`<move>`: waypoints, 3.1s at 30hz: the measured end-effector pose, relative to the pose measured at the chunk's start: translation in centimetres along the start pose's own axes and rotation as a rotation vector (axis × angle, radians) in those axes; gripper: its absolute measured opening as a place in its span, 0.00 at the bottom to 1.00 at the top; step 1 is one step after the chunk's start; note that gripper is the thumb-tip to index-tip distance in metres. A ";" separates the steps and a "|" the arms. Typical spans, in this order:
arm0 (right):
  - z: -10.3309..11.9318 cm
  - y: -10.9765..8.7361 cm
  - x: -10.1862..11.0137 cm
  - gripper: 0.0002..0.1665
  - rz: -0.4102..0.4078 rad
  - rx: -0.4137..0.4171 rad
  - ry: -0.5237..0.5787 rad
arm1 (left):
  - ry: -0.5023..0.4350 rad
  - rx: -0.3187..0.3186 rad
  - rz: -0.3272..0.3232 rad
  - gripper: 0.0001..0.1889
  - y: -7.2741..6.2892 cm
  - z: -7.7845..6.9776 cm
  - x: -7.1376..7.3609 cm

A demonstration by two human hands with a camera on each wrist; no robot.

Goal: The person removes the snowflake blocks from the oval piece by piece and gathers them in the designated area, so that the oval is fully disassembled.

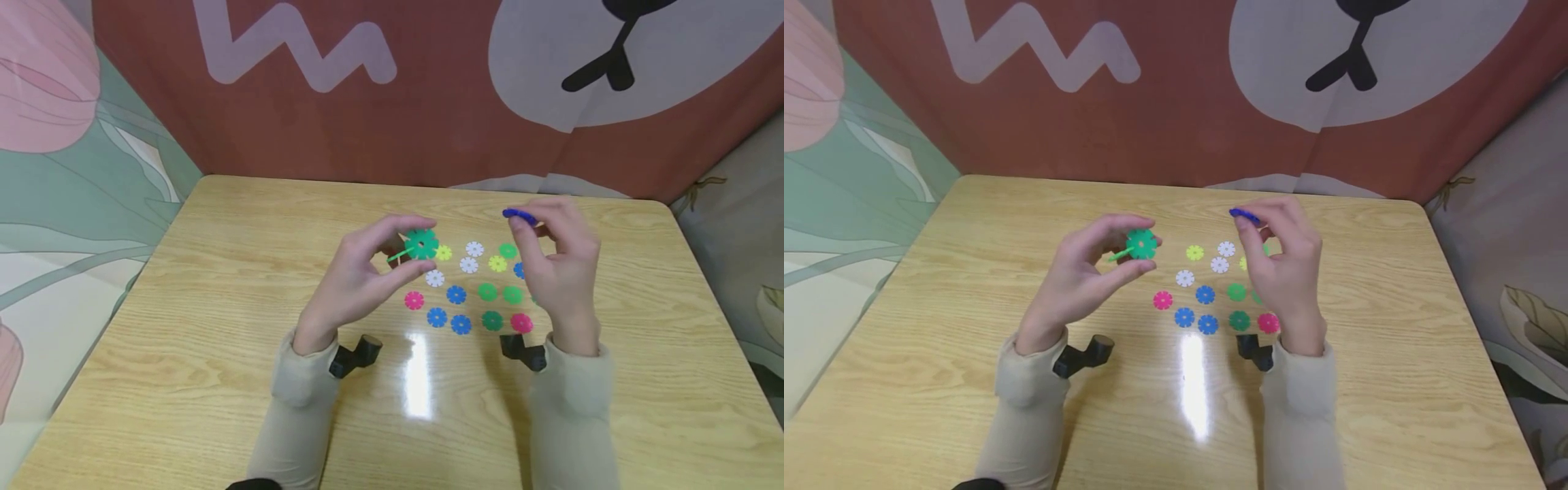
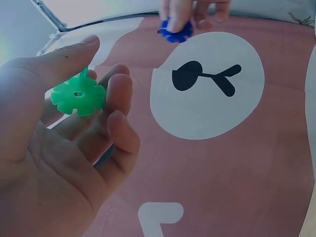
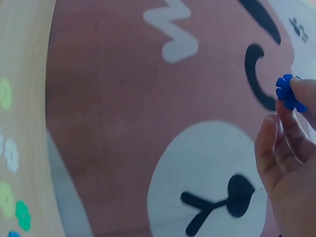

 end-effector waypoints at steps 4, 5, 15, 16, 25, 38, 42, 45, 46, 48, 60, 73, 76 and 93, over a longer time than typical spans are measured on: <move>-2.1 -0.1 1.2 0.05 -0.039 -0.075 -0.061 | 0.006 -0.003 -0.006 0.22 0.0 -0.1 0.2; -2.6 -0.1 1.5 0.06 -0.045 -0.095 -0.081 | 0.007 -0.003 -0.006 0.22 0.0 -0.1 0.2; -8.6 -1.3 3.9 0.15 -0.082 -0.409 -0.281 | -0.007 0.000 -0.010 0.22 -0.1 -0.2 0.2; -9.4 -1.6 4.1 0.16 -0.090 -0.453 -0.292 | -0.006 0.001 -0.010 0.22 -0.1 -0.1 0.2; -15.6 -4.4 5.1 0.20 -0.004 -0.860 -0.384 | -0.008 0.000 -0.007 0.22 -0.1 -0.2 0.3; -19.0 -7.0 4.8 0.26 0.255 -1.050 -0.474 | -0.001 0.011 -0.006 0.22 -0.1 0.3 0.2; -19.5 -7.7 4.6 0.27 0.325 -1.091 -0.473 | 0.001 0.006 -0.006 0.22 -0.1 0.2 0.3; -19.8 -8.0 4.4 0.27 0.351 -1.106 -0.475 | 0.003 0.008 -0.006 0.22 -0.1 0.2 0.3; -19.8 -8.0 4.4 0.26 0.356 -1.110 -0.479 | 0.003 0.008 -0.006 0.22 -0.1 0.1 0.3; -20.0 -8.1 4.3 0.25 0.365 -1.114 -0.488 | 0.004 0.005 -0.004 0.22 -0.1 0.0 0.3; -20.4 -8.7 4.2 0.24 0.388 -1.160 -0.561 | 0.005 -0.005 0.014 0.23 -0.1 0.0 0.1; -17.9 -6.9 4.5 0.35 0.411 -1.040 -0.521 | -0.012 0.003 0.043 0.25 -0.1 0.2 -0.2; -15.1 -4.9 4.3 0.35 0.346 -0.923 -0.462 | -0.016 0.012 0.066 0.27 -0.1 0.3 -0.5; 2.0 -1.4 -5.0 0.10 0.430 -0.300 0.061 | 0.006 -0.015 0.147 0.24 0.0 0.4 -1.8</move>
Point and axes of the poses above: each hand's wrist, its own y-axis towards the middle knuckle, its own x-axis out of the back of the hand, z = x × y, the point moved 9 cm from there along y, towards the middle knuckle, and after that the axes turned 1 degree about z, right-handed, at the moved point
